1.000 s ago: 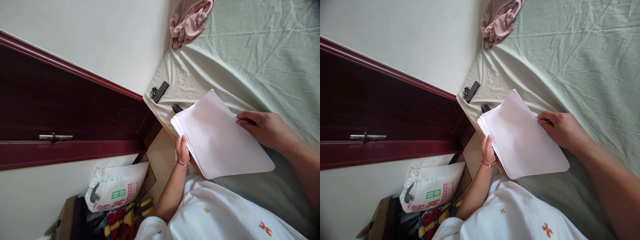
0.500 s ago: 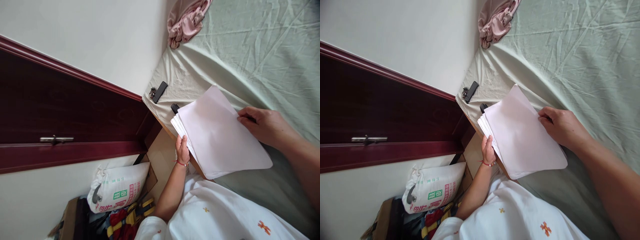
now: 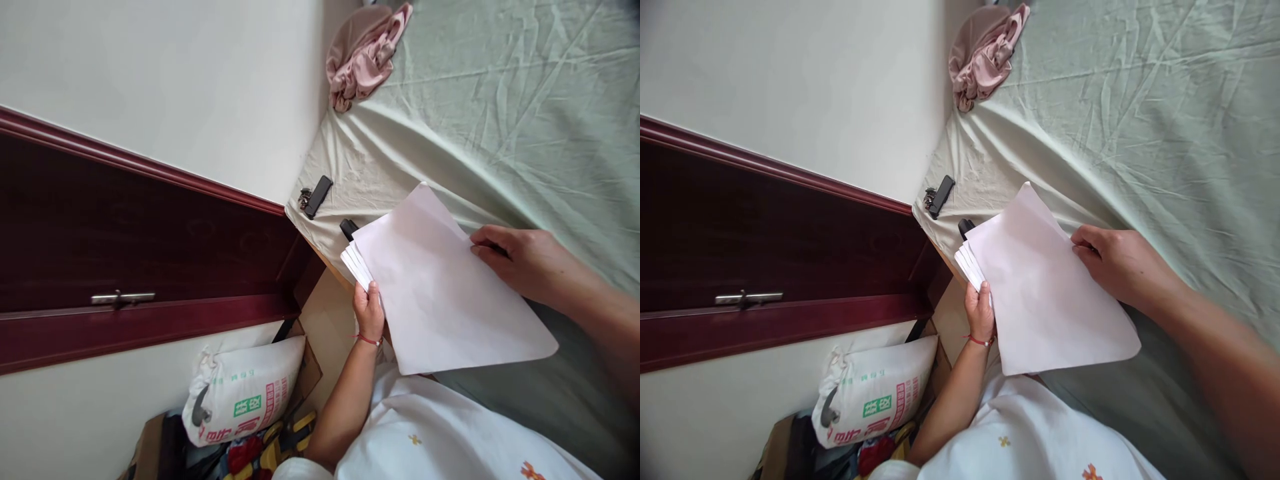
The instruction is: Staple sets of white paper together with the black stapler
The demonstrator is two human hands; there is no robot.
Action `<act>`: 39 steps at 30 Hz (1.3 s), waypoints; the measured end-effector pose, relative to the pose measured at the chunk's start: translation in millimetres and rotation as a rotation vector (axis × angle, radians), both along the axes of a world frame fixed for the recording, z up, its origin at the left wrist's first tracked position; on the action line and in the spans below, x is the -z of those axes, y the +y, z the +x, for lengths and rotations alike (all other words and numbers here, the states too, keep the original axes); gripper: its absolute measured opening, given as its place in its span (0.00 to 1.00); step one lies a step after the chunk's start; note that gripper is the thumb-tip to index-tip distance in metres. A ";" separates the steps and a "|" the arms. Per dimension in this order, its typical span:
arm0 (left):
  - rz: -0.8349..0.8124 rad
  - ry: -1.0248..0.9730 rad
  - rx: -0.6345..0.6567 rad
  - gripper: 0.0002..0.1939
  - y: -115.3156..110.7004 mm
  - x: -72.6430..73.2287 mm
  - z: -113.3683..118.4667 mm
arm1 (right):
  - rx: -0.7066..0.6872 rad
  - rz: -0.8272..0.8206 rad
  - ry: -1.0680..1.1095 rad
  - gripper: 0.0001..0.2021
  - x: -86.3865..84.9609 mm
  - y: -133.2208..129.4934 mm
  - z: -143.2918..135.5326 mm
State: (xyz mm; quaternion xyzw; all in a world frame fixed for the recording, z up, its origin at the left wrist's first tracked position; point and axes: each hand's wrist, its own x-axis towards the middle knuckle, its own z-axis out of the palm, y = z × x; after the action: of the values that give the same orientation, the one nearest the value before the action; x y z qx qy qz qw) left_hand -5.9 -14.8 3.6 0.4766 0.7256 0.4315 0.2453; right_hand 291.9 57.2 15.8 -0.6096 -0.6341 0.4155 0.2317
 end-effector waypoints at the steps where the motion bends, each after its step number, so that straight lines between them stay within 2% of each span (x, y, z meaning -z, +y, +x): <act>1: -0.006 -0.002 -0.009 0.20 0.1 -0.6 0.8 | 0.005 0.010 0.003 0.13 0.4 0.2 -0.3; 6: -0.019 -0.098 -0.032 0.16 0.0 -4.4 3.4 | -0.001 0.041 0.050 0.12 -3.3 1.1 -0.2; 11: 0.012 -0.183 -0.052 0.15 -0.8 -2.1 3.7 | 0.002 0.030 0.053 0.12 -8.9 -0.7 1.0; 19: 0.031 -0.234 -0.106 0.21 -0.5 5.1 5.6 | -0.036 -0.036 0.029 0.13 -11.9 -1.2 0.9; 24: 0.047 -0.278 -0.101 0.22 -1.1 3.2 6.2 | -0.030 -0.005 0.047 0.12 -9.3 -2.0 0.4; 29: 0.056 -0.339 -0.111 0.21 -1.5 0.9 7.8 | -0.098 -0.010 0.091 0.12 -13.0 -1.4 0.9; 35: 0.057 -0.307 -0.143 0.23 -3.6 5.0 6.3 | -0.113 -0.042 0.110 0.13 -13.1 -1.7 0.9; 39: 0.036 -0.267 -0.113 0.22 -5.1 4.6 5.9 | -0.112 -0.059 0.115 0.13 -10.9 -1.9 -0.1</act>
State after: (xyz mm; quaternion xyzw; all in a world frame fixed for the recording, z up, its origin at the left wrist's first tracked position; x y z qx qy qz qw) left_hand 0.0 -19.9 -1.0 0.3777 0.7043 0.5171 0.3063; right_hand 291.8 55.3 26.7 -0.5546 -0.6404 0.4807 0.2263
